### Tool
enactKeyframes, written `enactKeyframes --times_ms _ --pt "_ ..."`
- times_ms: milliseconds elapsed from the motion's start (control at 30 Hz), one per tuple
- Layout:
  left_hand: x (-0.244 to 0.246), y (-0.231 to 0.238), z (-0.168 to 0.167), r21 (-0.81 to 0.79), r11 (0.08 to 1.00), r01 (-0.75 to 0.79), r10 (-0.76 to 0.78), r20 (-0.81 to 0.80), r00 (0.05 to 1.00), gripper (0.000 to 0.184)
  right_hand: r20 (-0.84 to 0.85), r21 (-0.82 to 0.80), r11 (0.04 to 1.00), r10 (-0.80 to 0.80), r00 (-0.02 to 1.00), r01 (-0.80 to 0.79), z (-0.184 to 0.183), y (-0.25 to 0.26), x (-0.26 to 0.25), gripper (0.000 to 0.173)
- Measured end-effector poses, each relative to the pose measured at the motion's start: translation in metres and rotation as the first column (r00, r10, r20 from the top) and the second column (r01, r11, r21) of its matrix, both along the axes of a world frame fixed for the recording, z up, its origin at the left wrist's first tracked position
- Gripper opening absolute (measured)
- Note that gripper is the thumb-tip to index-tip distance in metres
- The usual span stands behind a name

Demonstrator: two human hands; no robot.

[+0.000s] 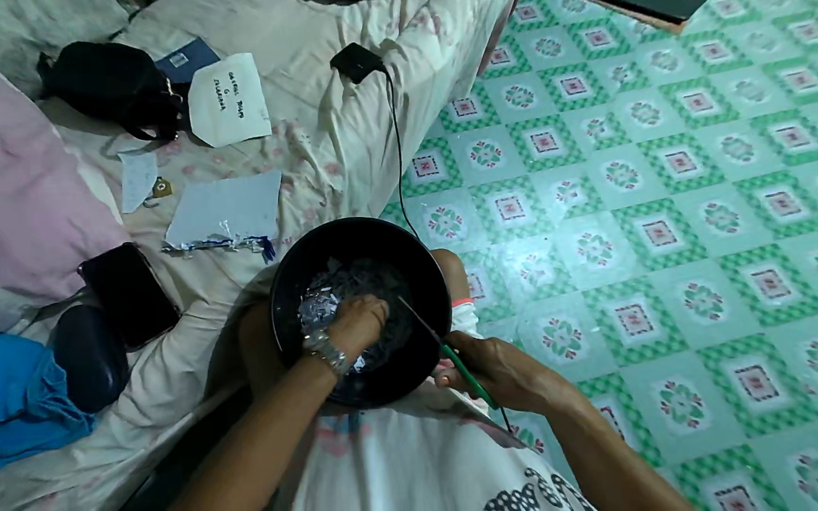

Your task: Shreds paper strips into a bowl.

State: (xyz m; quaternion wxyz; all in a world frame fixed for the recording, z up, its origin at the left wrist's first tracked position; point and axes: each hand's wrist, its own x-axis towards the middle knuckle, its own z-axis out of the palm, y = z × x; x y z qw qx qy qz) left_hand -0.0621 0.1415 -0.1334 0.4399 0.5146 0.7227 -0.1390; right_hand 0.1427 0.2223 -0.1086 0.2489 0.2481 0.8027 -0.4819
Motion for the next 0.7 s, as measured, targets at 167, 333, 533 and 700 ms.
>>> enactKeyframes --times_ms 167,333,533,700 --pt "0.030 0.027 -0.021 -0.169 0.982 0.086 -0.091 -0.025 0.996 0.036 -0.044 -0.031 0.997 -0.078 0.996 0.077 -0.003 -0.004 0.001 0.060" --pt "0.036 0.028 -0.021 -0.155 0.987 0.038 -0.048 -0.058 0.997 0.037 -0.089 -0.058 0.990 -0.131 0.987 0.126 -0.009 -0.005 0.012 0.058" --pt "-0.013 0.008 -0.004 0.086 0.963 -0.255 0.238 0.165 0.957 0.029 -0.071 -0.167 0.963 -0.225 0.972 0.210 -0.006 -0.004 0.012 0.047" --pt "-0.037 -0.026 0.014 0.246 0.740 -0.626 0.480 0.459 0.748 0.019 -0.068 -0.201 0.966 -0.180 0.981 0.163 -0.004 -0.009 0.005 0.050"
